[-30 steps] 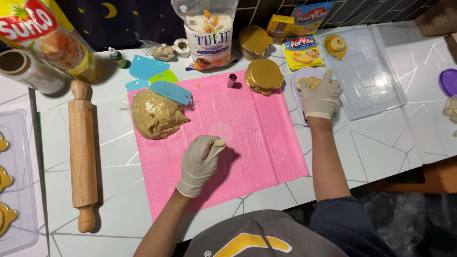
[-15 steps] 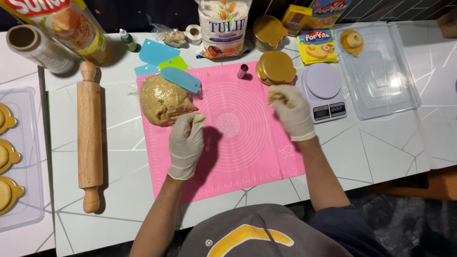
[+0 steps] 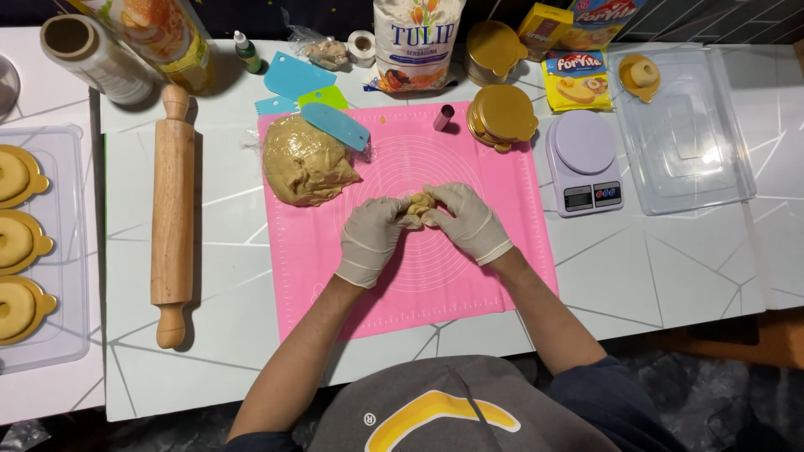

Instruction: Preparing and shaping dough into donuts using a rolling pin and cutters on a silicone mat.

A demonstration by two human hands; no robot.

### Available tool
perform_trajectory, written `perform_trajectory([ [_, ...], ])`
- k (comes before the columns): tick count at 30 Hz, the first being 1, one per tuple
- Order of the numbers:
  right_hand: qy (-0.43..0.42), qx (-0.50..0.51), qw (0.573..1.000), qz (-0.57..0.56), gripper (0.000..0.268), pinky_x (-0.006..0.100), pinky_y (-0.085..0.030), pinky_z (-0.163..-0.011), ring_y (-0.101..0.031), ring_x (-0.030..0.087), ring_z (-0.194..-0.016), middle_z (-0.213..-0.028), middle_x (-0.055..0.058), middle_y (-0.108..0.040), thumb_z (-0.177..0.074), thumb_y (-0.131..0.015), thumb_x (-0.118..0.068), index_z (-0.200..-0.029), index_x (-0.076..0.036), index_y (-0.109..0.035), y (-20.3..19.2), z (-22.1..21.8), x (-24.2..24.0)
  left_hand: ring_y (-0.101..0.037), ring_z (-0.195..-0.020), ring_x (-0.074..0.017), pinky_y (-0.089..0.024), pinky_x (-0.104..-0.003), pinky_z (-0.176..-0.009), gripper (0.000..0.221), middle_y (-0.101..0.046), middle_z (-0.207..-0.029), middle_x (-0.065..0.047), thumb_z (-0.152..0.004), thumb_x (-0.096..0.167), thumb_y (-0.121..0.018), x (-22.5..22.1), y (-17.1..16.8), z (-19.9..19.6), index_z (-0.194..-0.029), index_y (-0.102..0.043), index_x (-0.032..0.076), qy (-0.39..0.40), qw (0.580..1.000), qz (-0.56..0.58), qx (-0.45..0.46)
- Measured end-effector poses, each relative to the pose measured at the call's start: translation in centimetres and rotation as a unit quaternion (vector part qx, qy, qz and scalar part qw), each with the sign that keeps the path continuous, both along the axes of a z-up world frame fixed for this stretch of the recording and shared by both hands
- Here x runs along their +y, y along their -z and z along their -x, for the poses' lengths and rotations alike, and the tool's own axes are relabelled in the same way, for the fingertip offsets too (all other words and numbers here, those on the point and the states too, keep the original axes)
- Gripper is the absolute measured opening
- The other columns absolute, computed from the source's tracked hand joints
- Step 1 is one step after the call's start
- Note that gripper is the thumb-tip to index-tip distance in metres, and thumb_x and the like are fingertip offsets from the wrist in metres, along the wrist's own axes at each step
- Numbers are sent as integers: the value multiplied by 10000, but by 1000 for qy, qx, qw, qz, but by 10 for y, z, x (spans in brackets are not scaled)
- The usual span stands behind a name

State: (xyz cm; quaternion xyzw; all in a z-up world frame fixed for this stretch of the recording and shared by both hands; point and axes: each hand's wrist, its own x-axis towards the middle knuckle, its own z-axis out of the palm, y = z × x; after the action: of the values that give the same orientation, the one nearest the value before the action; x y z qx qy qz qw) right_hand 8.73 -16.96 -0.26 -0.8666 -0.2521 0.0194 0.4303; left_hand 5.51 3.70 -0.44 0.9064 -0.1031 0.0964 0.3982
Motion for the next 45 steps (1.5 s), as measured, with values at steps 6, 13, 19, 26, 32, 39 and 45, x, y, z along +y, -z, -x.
perform_trajectory([
  [6, 44, 31, 995, -87, 301, 382, -594, -813, -689, 312, -908, -983, 177, -639, -864, -728, 73, -1159, 19, -719, -60, 17, 26, -708, -751, -276, -567, -428, -690, 283, -670, -728, 9, -727, 416, -867, -13, 4, 10, -890, -683, 274, -96, 995, -16, -10],
  [13, 75, 122, 985, -98, 58, 296, -549, -682, -663, 129, -724, -721, 93, -682, -852, -775, -42, -860, -21, -721, -32, 37, 49, -678, -992, -459, -553, -597, -821, 568, -714, -1088, -216, -887, 251, -752, 8, -57, 30, -1384, -519, 106, 6, 993, 16, 115],
  [19, -59, -174, 979, 84, 200, 401, -541, -970, -636, 288, -1084, -1126, 71, -657, -873, -714, -84, -1072, -71, -722, 8, 35, 22, -638, -1104, -354, -571, -551, -853, 781, -583, -1360, -78, -795, 286, -792, -1, -2, 18, -1497, -455, 240, 21, 981, -184, 56],
  [26, 54, -142, 987, 44, 428, 421, -406, -1127, -558, 325, -1295, -1376, 161, -602, -1051, -490, -325, -1368, -52, -582, -42, 45, 30, -293, -1509, -362, -165, -681, -1172, 879, -309, -1648, -171, -937, 346, -592, 2, -15, 38, -1634, -133, 72, 90, 975, -195, 61],
  [32, -10, -213, 952, 221, 742, 587, -238, -1199, -370, 414, -1458, -1576, 246, -409, -1061, -374, -543, -1599, -37, -313, -9, 42, 30, -483, -1336, -423, -345, -634, -1044, 646, -454, -1541, -239, -978, 85, -567, 76, -64, 50, -1575, -323, 42, -53, 992, -95, -62],
  [39, -6, -288, 938, 195, 651, 509, -234, -1232, -361, 421, -1471, -1584, 261, -395, -1079, -361, -430, -1574, -7, -365, -39, 34, 36, -580, -1153, -408, -490, -529, -894, 1237, -536, -1364, -201, -693, 721, -854, 221, -23, 50, -1578, -310, 50, -459, 814, -334, 127],
  [45, -53, -268, 947, 171, 743, 543, -358, -1150, -476, 388, -1396, -1520, 176, -502, -991, -534, -554, -1571, -108, -407, 0, 25, 34, -692, -923, -360, -544, -539, -696, 863, -640, -1063, -65, -762, 739, -830, 229, -22, 55, -1339, -582, 146, -491, 815, -258, 168],
])
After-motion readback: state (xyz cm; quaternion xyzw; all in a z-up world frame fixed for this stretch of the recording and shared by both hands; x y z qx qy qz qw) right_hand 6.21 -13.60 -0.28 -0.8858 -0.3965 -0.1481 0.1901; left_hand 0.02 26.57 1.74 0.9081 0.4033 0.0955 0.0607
